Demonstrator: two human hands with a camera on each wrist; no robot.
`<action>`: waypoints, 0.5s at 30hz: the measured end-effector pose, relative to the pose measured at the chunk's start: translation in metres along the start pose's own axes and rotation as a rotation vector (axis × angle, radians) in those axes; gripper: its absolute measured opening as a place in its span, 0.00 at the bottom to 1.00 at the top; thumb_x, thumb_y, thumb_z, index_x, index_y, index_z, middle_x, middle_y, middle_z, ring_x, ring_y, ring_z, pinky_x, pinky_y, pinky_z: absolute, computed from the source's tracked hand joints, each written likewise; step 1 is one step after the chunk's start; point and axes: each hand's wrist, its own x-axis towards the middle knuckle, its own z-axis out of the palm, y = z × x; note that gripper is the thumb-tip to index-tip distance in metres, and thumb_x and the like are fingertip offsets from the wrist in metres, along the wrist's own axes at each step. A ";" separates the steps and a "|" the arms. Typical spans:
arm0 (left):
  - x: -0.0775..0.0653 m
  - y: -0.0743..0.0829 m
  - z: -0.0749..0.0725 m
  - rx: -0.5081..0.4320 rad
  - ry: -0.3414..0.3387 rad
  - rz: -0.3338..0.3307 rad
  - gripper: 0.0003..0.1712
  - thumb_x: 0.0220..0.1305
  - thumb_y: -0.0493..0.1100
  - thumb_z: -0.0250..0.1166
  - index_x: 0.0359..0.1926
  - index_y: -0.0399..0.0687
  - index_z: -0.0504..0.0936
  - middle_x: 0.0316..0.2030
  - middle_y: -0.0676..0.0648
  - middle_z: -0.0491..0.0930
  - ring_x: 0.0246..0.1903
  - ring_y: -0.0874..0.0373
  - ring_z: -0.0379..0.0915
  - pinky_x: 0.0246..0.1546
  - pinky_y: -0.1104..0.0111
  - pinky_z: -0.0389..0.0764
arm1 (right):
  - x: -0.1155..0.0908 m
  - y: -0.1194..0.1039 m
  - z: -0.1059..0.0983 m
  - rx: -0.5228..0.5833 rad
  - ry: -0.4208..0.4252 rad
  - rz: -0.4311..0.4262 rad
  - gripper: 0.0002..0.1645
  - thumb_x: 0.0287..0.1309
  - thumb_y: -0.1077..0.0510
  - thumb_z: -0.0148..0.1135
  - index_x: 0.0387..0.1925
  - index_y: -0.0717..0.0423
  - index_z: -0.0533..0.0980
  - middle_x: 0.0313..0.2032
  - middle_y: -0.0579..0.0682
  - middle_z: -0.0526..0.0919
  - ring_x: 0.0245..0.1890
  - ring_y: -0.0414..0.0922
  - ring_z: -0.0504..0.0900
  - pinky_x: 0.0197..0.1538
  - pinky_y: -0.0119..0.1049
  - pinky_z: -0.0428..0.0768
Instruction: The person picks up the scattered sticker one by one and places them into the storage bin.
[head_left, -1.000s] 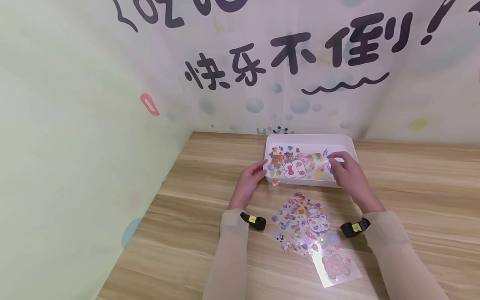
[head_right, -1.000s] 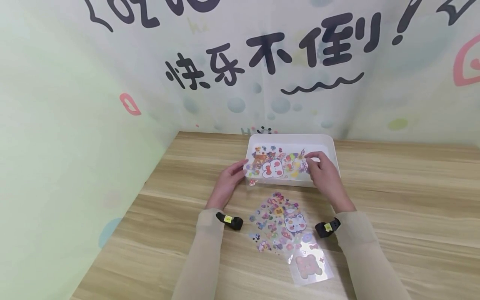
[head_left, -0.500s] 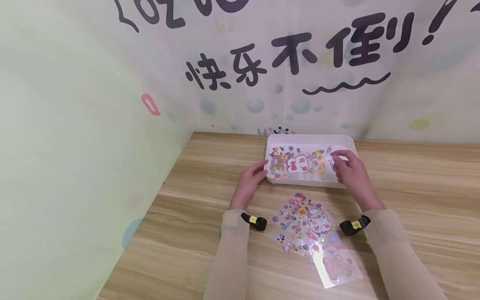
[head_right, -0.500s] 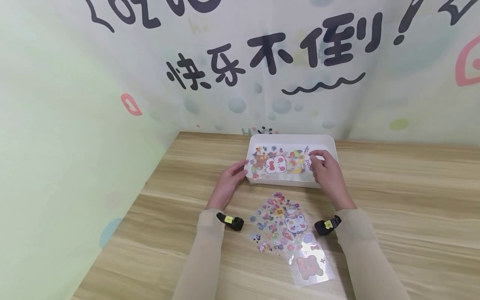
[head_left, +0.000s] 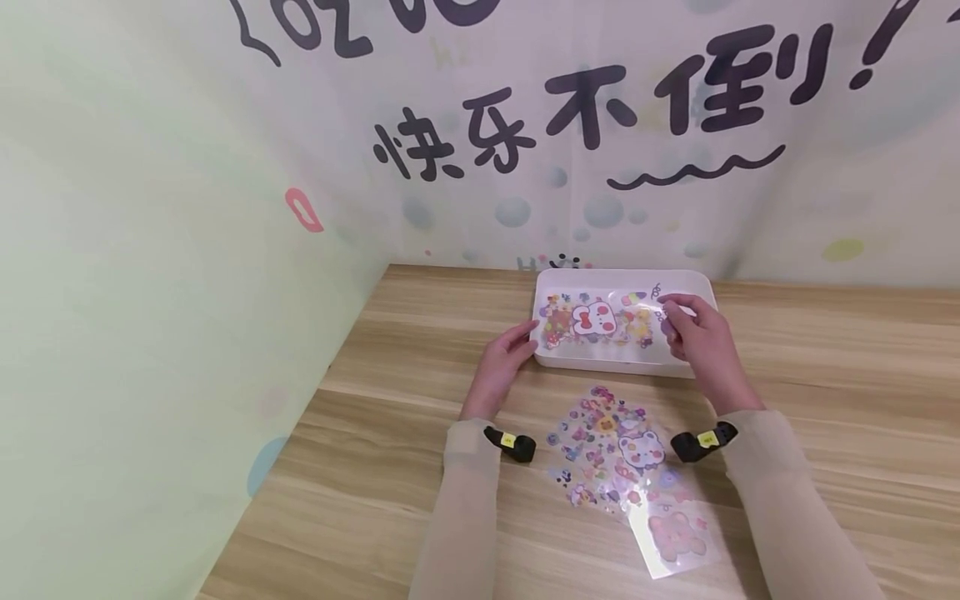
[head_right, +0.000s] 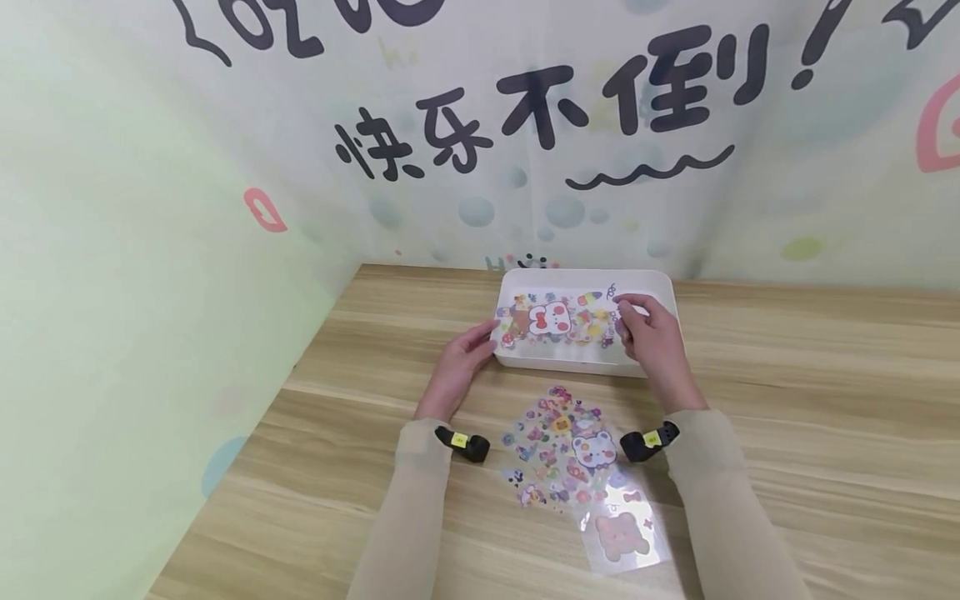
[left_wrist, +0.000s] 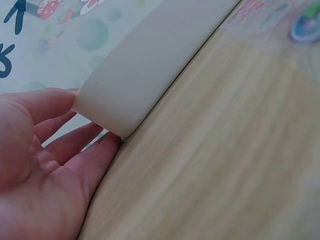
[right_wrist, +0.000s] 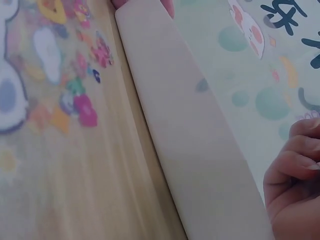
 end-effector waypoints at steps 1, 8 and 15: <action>0.000 0.000 0.000 -0.001 -0.001 0.002 0.19 0.59 0.48 0.59 0.53 0.67 0.73 0.56 0.58 0.68 0.53 0.65 0.66 0.52 0.72 0.69 | 0.001 0.000 0.000 0.001 -0.001 0.003 0.29 0.58 0.39 0.45 0.56 0.51 0.64 0.28 0.48 0.68 0.21 0.40 0.65 0.21 0.30 0.67; 0.001 -0.001 0.000 0.001 -0.009 0.011 0.19 0.60 0.47 0.58 0.54 0.64 0.72 0.57 0.58 0.67 0.55 0.63 0.64 0.53 0.71 0.68 | 0.005 -0.001 0.002 0.014 0.013 0.013 0.31 0.57 0.37 0.45 0.56 0.49 0.64 0.31 0.50 0.68 0.26 0.41 0.67 0.25 0.28 0.70; 0.001 -0.001 -0.001 0.006 -0.008 0.007 0.19 0.61 0.47 0.58 0.54 0.65 0.72 0.56 0.59 0.67 0.55 0.64 0.64 0.53 0.71 0.68 | 0.009 0.000 0.004 0.049 0.033 0.026 0.31 0.56 0.37 0.46 0.56 0.48 0.65 0.33 0.51 0.69 0.28 0.41 0.67 0.26 0.25 0.71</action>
